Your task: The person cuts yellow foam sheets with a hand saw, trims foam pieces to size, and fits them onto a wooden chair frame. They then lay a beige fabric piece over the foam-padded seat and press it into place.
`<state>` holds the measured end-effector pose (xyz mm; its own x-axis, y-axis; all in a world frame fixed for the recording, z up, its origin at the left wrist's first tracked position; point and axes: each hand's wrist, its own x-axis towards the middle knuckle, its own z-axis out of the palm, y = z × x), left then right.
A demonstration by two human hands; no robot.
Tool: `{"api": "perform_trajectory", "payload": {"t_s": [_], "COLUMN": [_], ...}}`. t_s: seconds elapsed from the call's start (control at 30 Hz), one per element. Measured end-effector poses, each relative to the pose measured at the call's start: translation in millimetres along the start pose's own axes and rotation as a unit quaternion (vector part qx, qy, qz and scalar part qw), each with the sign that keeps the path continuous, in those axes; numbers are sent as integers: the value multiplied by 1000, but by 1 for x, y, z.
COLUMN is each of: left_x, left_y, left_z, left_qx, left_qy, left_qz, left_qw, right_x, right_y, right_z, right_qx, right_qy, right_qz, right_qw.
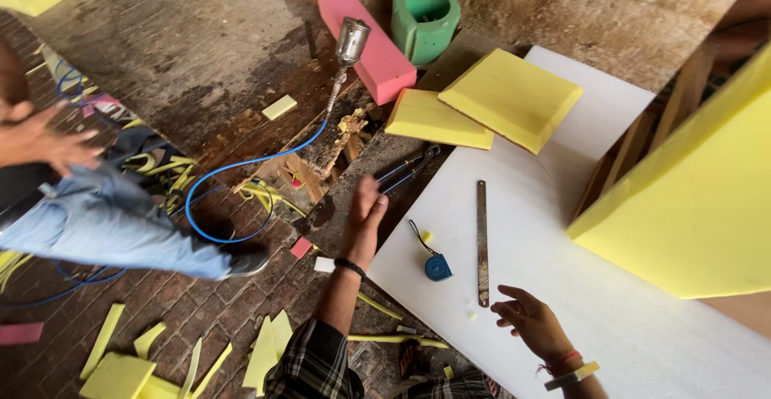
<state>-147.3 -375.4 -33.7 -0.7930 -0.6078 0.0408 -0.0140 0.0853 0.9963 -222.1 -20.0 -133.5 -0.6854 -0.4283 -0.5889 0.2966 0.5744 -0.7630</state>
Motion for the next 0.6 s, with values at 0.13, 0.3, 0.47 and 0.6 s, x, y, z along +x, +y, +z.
{"api": "perform_trajectory", "payload": {"t_s": [0.13, 0.3, 0.47, 0.6], "left_x": [26, 23, -22, -73], "left_y": [27, 19, -14, -18], "left_z": [-46, -36, 73, 181], "left_qx": [-118, -75, -30, 56], "left_qy": [154, 19, -115, -266], "left_qz": [5, -79, -11, -59], "left_qw": [981, 994, 993, 961], "right_x": [-14, -28, -78, -113], "right_y": [16, 41, 72, 90], "right_z": [-17, -35, -66, -121], "right_qx": [13, 31, 67, 77], "right_qy": [31, 40, 89, 151], "right_qz": [9, 29, 4, -21], "right_qw": [999, 998, 994, 985]}}
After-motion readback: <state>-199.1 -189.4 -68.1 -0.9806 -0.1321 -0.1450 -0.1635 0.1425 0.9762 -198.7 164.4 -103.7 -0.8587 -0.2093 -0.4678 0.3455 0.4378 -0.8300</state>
